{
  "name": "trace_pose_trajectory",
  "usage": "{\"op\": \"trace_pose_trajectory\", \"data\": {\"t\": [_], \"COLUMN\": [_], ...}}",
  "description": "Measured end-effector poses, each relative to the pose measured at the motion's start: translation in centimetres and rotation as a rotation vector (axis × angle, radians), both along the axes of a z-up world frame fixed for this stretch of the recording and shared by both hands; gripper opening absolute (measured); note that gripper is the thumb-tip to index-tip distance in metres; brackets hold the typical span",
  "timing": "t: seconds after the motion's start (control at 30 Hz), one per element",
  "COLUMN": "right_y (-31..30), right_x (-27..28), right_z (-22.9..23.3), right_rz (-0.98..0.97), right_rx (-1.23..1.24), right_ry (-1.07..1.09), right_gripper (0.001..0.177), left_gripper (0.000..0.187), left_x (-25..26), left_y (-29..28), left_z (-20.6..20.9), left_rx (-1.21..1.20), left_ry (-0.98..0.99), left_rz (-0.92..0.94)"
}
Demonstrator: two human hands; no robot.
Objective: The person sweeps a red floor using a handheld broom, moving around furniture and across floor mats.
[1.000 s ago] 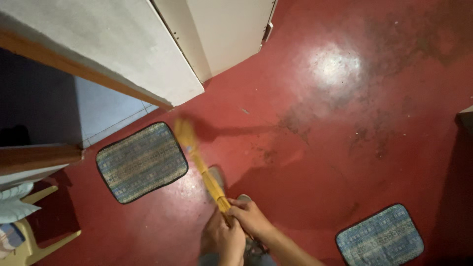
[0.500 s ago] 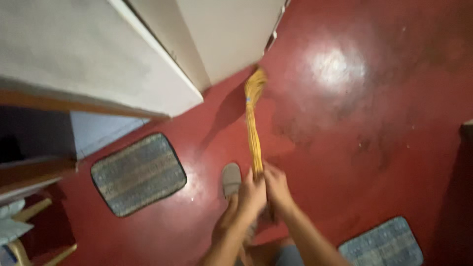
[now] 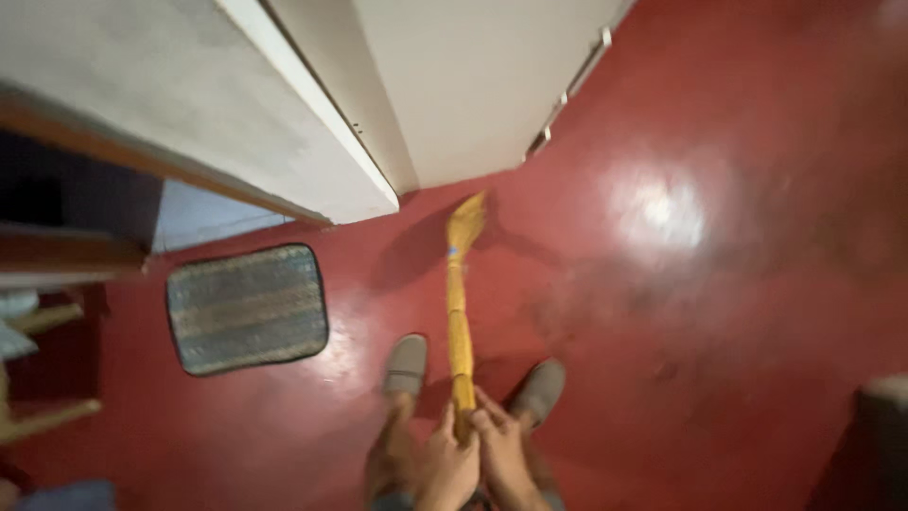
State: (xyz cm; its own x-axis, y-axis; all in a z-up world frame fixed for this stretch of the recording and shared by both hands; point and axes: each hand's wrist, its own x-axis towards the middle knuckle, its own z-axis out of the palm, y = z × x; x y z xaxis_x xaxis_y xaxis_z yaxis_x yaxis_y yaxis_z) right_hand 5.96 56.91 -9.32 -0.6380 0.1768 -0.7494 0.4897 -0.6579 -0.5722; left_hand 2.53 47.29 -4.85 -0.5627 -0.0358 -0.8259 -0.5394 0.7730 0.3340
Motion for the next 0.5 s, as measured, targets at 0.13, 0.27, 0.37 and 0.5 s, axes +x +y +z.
{"op": "trace_pose_trajectory", "data": {"t": [0.13,0.27,0.37,0.5], "right_y": [5.7,8.4,10.6,12.7], "right_x": [-0.7,-0.3,-4.2,-8.4], "right_z": [-1.3,0.0,-4.0,-9.1], "right_rz": [0.322,0.367,0.494,0.562], "right_rx": [0.125,-0.024,0.1,0.349], "right_ry": [0.125,0.118,0.197,0.279], "right_gripper": [0.055,0.055,0.045,0.03], "left_gripper": [0.073,0.064,0.053,0.048], "left_x": [1.2,3.1,0.0,-4.7], "left_y": [5.2,7.6,9.8,12.0], "left_z": [-0.2,1.1,-2.5,-9.0], "left_rx": [-0.072,0.013,0.067,0.164], "left_ry": [-0.001,0.167,0.256,0.361], "left_rz": [0.238,0.389,0.445,0.389]}}
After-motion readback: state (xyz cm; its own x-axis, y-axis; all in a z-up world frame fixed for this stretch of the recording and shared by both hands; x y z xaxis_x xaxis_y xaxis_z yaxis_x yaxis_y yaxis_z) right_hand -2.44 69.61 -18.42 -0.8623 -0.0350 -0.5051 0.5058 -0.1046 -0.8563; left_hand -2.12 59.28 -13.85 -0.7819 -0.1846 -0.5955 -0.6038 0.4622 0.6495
